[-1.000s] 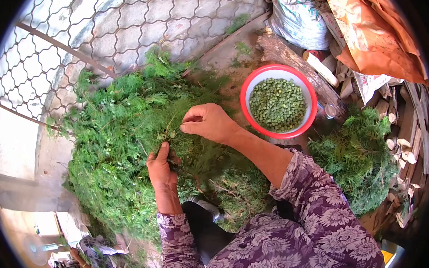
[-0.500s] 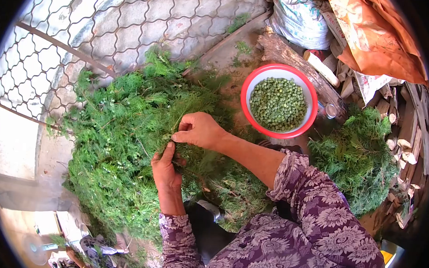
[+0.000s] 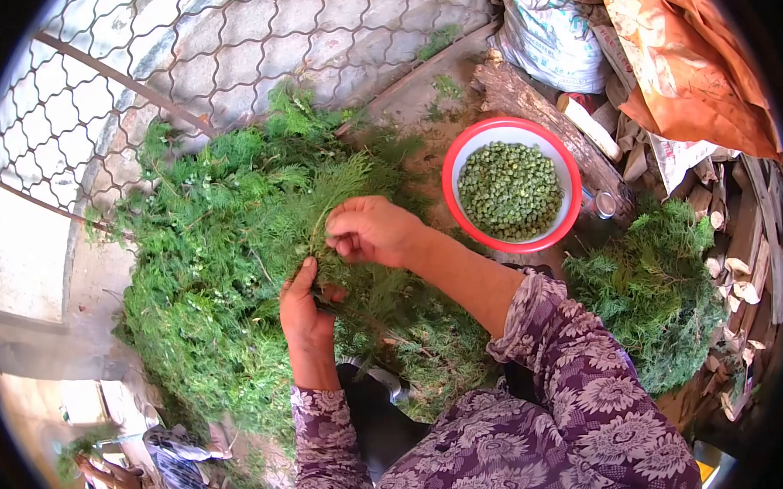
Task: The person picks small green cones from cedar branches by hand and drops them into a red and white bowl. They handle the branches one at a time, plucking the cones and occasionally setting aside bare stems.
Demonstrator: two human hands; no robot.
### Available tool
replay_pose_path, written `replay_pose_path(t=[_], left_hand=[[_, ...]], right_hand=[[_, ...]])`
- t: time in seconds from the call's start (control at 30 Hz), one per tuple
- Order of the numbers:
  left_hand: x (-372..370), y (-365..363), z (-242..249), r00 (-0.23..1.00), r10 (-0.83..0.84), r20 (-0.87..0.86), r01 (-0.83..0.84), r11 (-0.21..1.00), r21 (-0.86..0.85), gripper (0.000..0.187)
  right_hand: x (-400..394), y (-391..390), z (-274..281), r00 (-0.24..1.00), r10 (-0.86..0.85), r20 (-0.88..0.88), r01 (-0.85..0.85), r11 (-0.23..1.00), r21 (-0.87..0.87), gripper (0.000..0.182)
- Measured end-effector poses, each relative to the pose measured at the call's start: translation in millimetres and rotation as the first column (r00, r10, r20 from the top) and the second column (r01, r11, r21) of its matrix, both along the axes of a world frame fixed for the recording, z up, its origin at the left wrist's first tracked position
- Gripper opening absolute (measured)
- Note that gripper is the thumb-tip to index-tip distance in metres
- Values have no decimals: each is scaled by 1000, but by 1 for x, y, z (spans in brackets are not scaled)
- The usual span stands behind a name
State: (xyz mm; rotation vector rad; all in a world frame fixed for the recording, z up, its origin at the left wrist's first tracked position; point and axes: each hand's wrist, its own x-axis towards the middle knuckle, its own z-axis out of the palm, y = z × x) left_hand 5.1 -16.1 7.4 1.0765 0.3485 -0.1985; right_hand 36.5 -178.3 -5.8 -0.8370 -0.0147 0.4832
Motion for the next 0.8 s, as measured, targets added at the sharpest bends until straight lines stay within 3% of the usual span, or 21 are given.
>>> replay_pose_path(t=[0.07,0.13,0.23,0.3,0.33,0.4,0.47,0.53,0.57,0.63,0.8], left_hand=[[-1,4,1,1000,22,-8,-23,1000,-18,11],[0,6,2,999,38,-13,-38,999,-33,11],[-2,3,3,997,69,-18,-70,996,-61,13],[-1,0,7,992,108,-64,-107,994,11,9],[0,1,6,992,109,-64,-109,994,10,9],[3,5,0,990,111,-90,-112,994,-9,10],[6,11,-8,992,103,-66,-107,993,-53,10],[6,12,-10,995,94,-43,-98,990,-97,12],[6,11,-10,994,95,-51,-99,991,-85,12],[4,9,-9,994,96,-59,-100,992,-73,12],[2,6,-6,998,53,-46,-55,998,-42,15]], right_hand=[[2,-7,2,999,-22,27,12,939,343,4],[-1,-11,11,1000,-6,31,-6,930,369,7],[-6,-13,20,999,30,23,-35,963,266,8],[-8,-12,19,992,65,107,-67,998,13,12],[-9,-11,19,992,66,107,-68,998,12,12],[-15,-10,23,917,341,207,-252,898,-362,17],[-20,-6,24,904,385,184,-292,873,-392,20],[-17,2,10,933,313,179,-188,844,-502,21],[-15,5,5,933,312,178,-187,845,-502,21],[-12,12,-1,965,72,252,55,885,-463,22],[-14,19,0,967,3,253,79,945,-317,28]])
